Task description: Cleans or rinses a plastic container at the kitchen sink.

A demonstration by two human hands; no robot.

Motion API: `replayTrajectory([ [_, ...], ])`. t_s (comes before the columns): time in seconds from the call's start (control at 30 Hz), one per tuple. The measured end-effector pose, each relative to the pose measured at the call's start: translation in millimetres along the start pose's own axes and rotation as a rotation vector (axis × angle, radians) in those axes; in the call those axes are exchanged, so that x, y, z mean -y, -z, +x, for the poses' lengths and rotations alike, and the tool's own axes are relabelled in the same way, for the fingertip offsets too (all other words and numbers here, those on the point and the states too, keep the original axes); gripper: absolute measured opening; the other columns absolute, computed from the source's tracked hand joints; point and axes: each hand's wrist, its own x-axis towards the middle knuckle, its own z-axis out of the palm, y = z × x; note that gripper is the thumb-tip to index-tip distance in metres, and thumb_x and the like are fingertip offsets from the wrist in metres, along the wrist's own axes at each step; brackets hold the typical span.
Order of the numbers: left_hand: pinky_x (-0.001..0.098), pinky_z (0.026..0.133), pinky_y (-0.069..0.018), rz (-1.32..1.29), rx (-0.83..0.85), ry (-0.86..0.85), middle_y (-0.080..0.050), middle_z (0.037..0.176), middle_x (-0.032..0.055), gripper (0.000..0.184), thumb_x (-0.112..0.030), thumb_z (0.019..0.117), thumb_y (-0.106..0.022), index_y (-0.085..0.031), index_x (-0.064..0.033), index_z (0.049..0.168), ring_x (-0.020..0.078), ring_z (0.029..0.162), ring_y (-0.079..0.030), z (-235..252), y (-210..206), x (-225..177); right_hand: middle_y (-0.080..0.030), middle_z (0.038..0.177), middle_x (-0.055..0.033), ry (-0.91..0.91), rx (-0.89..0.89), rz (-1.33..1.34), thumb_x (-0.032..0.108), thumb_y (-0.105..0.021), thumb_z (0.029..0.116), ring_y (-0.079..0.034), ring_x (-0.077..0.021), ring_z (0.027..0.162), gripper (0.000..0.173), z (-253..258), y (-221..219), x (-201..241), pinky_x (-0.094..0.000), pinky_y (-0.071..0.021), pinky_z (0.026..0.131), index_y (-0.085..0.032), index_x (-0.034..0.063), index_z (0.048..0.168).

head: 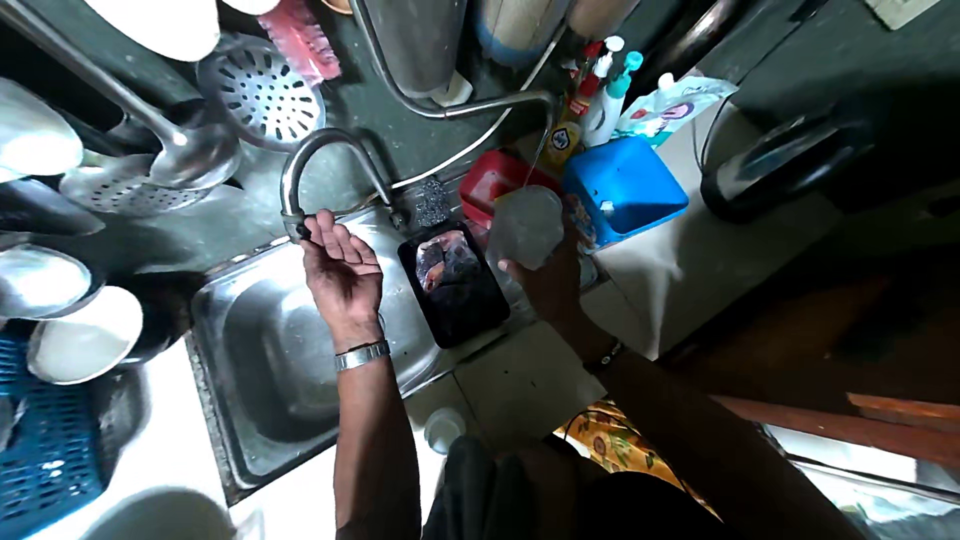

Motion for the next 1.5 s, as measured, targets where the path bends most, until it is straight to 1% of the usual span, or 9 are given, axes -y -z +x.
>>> replayTrajectory([
  [0.13, 0.0256, 0.102, -0.0530, -0.215, 0.180, 0.053, -0.065, 0.137, -0.0069, 0.049, -0.042, 0.1130, -0.021, -0.057, -0.0222, 0.141, 0.0056, 0.121, -0.064, -1.1, 9.4, 11.5, -0.053, 0.146, -0.0213, 0.008, -0.029, -0.017, 0.036, -0.093, 0.0723, -0.059, -0.0356, 0.127, 0.116, -1.0, -3.7, -0.5, -0.0562, -0.0519, 0.101, -0.022, 0.0124, 0.161],
  [0.27, 0.0318, 0.098, -0.0558, 0.526, -0.092, 0.170, -0.065, 0.137, -0.0031, 0.069, -0.062, 0.1068, -0.010, -0.049, -0.0235, 0.148, 0.0129, 0.116, -0.068, -45.1, 0.4, -19.2, -0.053, 0.145, -0.0232, 0.067, -0.071, -0.007, 0.038, -0.094, 0.0671, -0.054, -0.0329, 0.133, 0.112, 2.3, -4.4, -1.5, -0.0507, -0.0461, 0.111, -0.035, 0.0002, 0.154],
  [0.37, 0.0398, 0.098, -0.0573, 1.124, -0.074, 0.078, -0.065, 0.137, 0.0063, 0.054, -0.048, 0.1096, -0.038, -0.054, -0.0089, 0.144, 0.0185, 0.113, -0.069, -109.9, 26.9, -38.7, -0.055, 0.142, -0.0261, 0.102, -0.021, -0.143, 0.040, -0.091, 0.0724, -0.054, -0.0367, 0.132, 0.102, 5.7, 2.9, 0.0, -0.0532, -0.0450, 0.111, -0.040, -0.0043, 0.149],
  [0.5, 0.0405, 0.100, -0.0568, 1.412, -0.090, 0.050, -0.068, 0.129, 0.0138, 0.051, -0.038, 0.1003, -0.061, -0.061, 0.0020, 0.132, 0.0202, 0.116, -0.067, -230.8, 66.9, -38.5, -0.056, 0.142, -0.0251, 0.196, 0.072, -0.195, 0.038, -0.089, 0.0752, -0.056, -0.0378, 0.132, 0.100, 10.5, 20.8, -9.3, -0.0543, -0.0461, 0.109, -0.038, -0.0028, 0.151],
  [0.63, 0.0363, 0.098, -0.0547, 1.499, -0.236, 0.080, -0.060, 0.142, 0.0155, 0.087, -0.051, 0.0781, -0.081, -0.054, 0.0006, 0.143, 0.0185, 0.125, -0.061, -322.0, 59.3, -10.0, -0.055, 0.141, -0.0262, 0.230, 0.147, -0.113, 0.029, -0.089, 0.0778, -0.058, -0.0400, 0.126, 0.104, 8.2, 37.8, -17.0, -0.0561, -0.0490, 0.105, -0.028, -0.0008, 0.156],
  [0.77, 0.0446, 0.114, -0.0448, 1.817, -0.204, 0.061, -0.045, 0.157, 0.0192, 0.125, -0.075, 0.0575, -0.084, -0.044, -0.0053, 0.154, 0.0291, 0.142, -0.048, -341.1, 71.1, 26.1, -0.056, 0.140, -0.0240, 0.293, 0.153, -0.104, 0.029, -0.089, 0.0773, -0.059, -0.0363, 0.126, 0.102, 8.7, 47.3, -30.1, -0.0530, -0.0492, 0.106, -0.029, 0.0009, 0.155],
  [0.87, 0.0575, 0.109, -0.0444, 2.002, -0.188, 0.028, -0.045, 0.158, 0.0181, 0.123, -0.082, 0.0621, -0.077, -0.044, -0.0097, 0.156, 0.0370, 0.138, -0.051, -336.1, 71.6, 44.1, -0.059, 0.137, -0.0237, 0.310, 0.152, -0.114, 0.032, -0.088, 0.0782, -0.061, -0.0362, 0.124, 0.099, 2.1, 59.3, -35.2, -0.0536, -0.0503, 0.103, -0.032, 0.0001, 0.153],
  [1.03, 0.0590, 0.105, -0.0461, 2.008, -0.231, -0.015, -0.046, 0.158, 0.0129, 0.100, -0.072, 0.0777, -0.073, -0.046, -0.0155, 0.155, 0.0342, 0.137, -0.053, -326.0, 76.2, 57.8, -0.062, 0.131, -0.0194, 0.290, 0.205, -0.055, 0.032, -0.088, 0.0801, -0.065, -0.0325, 0.115, 0.094, -17.0, 88.7, -31.3, -0.0507, -0.0557, 0.095, -0.034, 0.0053, 0.151],
  [1.5, 0.0538, 0.104, -0.0507, 1.833, -0.346, -0.115, -0.064, 0.136, 0.0121, 0.076, -0.046, 0.0798, -0.084, -0.058, -0.0118, 0.142, 0.0287, 0.122, -0.063, -358.4, 82.3, 40.8, -0.063, 0.131, -0.0156, 0.497, 0.298, -0.007, 0.030, -0.090, 0.0756, -0.064, -0.0243, 0.120, 0.090, -41.9, 114.5, -4.4, -0.0482, -0.0555, 0.101, -0.042, 0.0061, 0.148],
])
